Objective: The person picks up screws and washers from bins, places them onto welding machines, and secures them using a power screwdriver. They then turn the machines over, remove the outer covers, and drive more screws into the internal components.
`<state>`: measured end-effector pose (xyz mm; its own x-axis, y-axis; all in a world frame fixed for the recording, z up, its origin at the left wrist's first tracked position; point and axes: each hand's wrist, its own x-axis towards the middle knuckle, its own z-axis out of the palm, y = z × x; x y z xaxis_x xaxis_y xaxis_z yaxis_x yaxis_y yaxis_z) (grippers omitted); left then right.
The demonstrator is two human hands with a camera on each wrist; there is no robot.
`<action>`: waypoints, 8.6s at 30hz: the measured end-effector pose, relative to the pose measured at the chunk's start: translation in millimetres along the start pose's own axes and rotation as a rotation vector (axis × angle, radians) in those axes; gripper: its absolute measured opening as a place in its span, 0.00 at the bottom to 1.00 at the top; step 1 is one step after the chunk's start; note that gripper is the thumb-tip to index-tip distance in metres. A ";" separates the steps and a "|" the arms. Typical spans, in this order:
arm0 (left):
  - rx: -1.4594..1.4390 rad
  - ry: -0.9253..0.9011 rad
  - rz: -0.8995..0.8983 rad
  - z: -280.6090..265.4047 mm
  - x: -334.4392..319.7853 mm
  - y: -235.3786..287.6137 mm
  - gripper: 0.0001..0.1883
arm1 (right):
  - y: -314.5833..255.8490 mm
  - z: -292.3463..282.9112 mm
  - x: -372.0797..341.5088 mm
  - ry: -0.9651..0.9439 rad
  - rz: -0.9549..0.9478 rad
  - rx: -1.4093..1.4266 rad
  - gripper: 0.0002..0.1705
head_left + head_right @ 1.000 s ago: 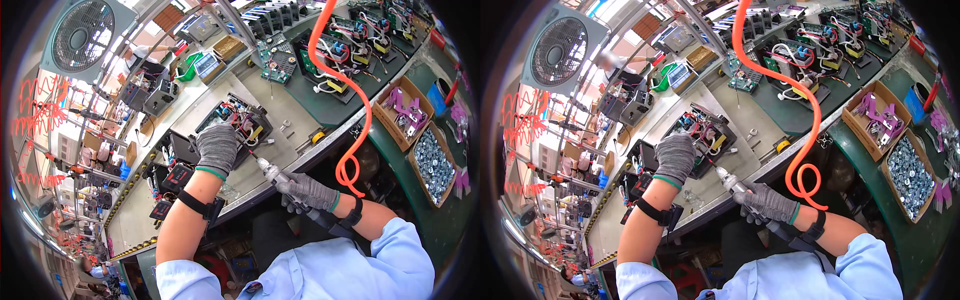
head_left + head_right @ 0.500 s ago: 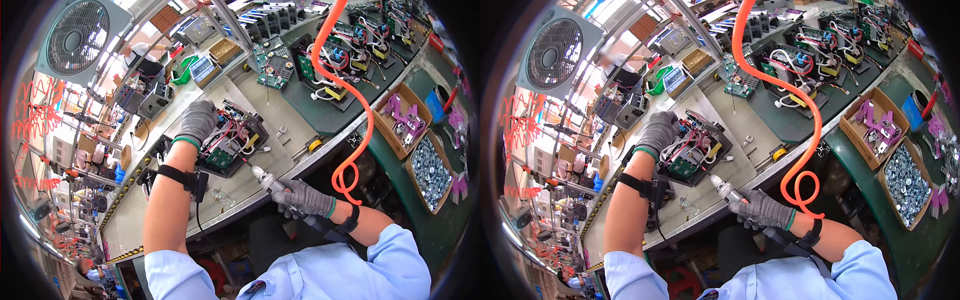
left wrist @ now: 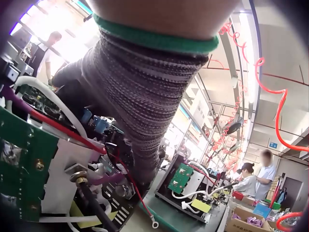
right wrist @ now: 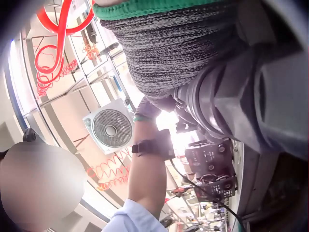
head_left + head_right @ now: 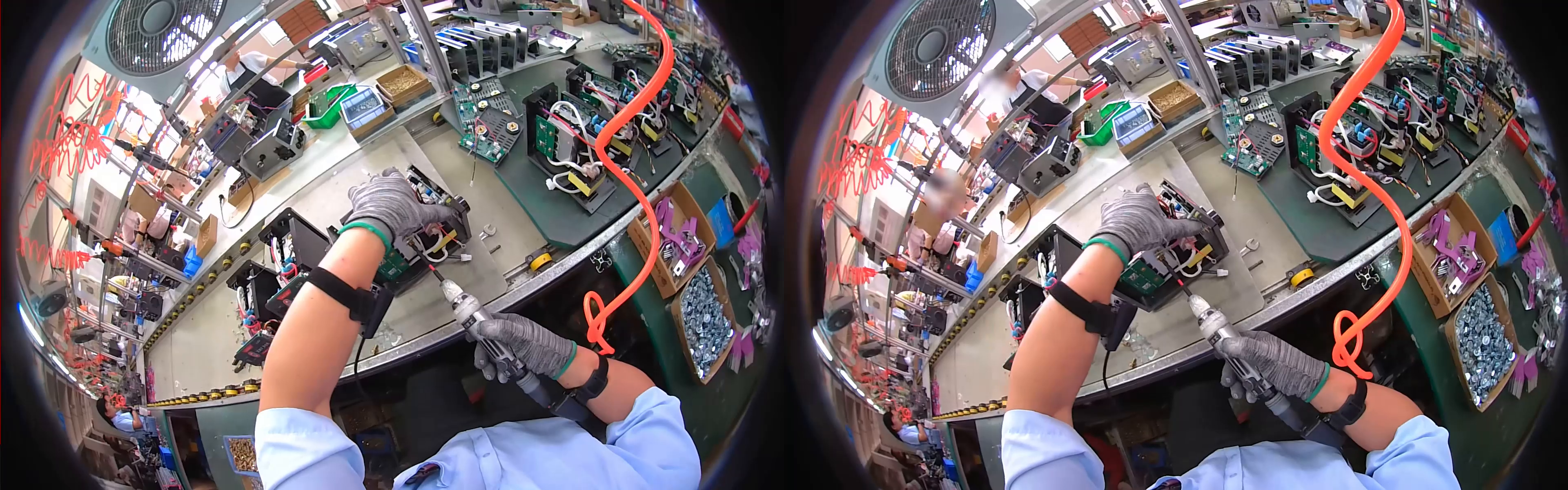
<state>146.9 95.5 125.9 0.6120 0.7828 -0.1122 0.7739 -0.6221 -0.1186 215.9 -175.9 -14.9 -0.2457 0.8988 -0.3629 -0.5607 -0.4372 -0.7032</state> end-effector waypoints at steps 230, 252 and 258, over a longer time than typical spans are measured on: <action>-1.643 -0.112 -0.137 159.7 -191.0 -156.0 0.24 | 58.6 65.0 4.8 -0.227 0.134 -0.072 0.42; 0.054 0.121 0.200 206.9 -122.5 -166.7 0.19 | 72.7 59.4 -21.1 -0.059 0.021 -0.074 0.38; -1.221 0.040 -0.047 172.6 -155.5 -165.3 0.11 | 72.4 61.5 -14.4 -0.137 0.052 -0.095 0.39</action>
<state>-104.3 74.2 -7.3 0.5673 0.8174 -0.0999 0.4267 -0.1880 0.8847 130.2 -218.5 -23.0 -0.3815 0.8679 -0.3179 -0.4686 -0.4781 -0.7429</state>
